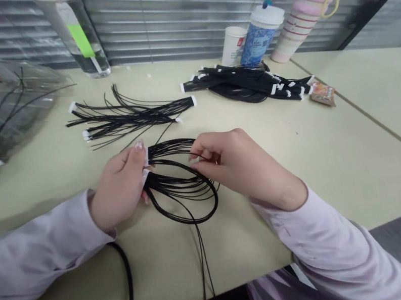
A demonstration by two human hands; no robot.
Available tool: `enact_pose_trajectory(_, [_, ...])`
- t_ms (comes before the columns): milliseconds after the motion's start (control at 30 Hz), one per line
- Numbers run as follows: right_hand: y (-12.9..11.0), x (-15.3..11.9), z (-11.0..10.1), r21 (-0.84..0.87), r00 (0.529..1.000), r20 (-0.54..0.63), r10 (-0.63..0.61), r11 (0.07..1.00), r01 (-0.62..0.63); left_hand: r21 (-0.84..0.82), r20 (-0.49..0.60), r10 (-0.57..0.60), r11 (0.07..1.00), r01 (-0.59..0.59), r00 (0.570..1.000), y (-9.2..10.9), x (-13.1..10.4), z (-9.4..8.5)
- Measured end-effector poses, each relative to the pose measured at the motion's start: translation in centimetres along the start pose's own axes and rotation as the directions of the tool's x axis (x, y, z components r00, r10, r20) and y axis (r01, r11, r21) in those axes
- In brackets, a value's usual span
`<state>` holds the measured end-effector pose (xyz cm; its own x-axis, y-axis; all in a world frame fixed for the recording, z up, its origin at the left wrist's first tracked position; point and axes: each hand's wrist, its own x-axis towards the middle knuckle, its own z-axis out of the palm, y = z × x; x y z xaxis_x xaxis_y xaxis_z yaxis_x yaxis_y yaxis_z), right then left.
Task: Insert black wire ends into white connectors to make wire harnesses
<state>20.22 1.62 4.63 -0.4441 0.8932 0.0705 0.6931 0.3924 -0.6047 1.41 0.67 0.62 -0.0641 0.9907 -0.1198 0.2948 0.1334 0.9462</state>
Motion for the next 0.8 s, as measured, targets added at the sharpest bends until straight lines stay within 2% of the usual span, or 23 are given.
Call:
enact_pose_trajectory(133, [-0.6, -0.5, -0.6, 0.11, 1.0, 0.026, -0.002, 0.994, -0.001, -0.061, 0.009, -0.034, 0.998, 0.034, 0.999, -0.4, 0.4, 0.1])
enact_pose_trajectory(333, [-1.1, -0.9, -1.2, -0.024, 0.984, -0.073, -0.165, 0.986, 0.163, -0.11, -0.04, -0.057, 0.993, 0.052, 0.998, -1.0, 0.9, 0.4])
enact_pose_trajectory(400, [-1.0, -1.0, -1.2, -0.031, 0.988, -0.074, -0.133, 0.991, 0.131, -0.131, -0.043, -0.066, 0.99, 0.06, 0.997, -1.1, 1.0, 0.4])
enact_pose_trajectory(500, [-0.8, -1.0, -1.1, 0.022, 0.999, -0.044, -0.007, 1.0, 0.008, -0.177, -0.043, -0.078, 0.982, 0.07, 0.996, -1.4, 1.2, 0.5])
enact_pose_trajectory(600, [-0.6, -0.8, -1.0, 0.137, 0.997, -0.015, 0.079, 0.988, -0.076, -0.2, -0.024, -0.083, 0.977, 0.076, 0.996, -1.5, 1.3, 0.5])
enact_pose_trajectory(800, [-0.5, -0.2, -1.0, 0.374, 0.981, 0.101, 0.168, 0.907, -0.194, -0.237, 0.012, -0.092, 0.967, 0.092, 0.996, -1.1, 1.0, 0.4])
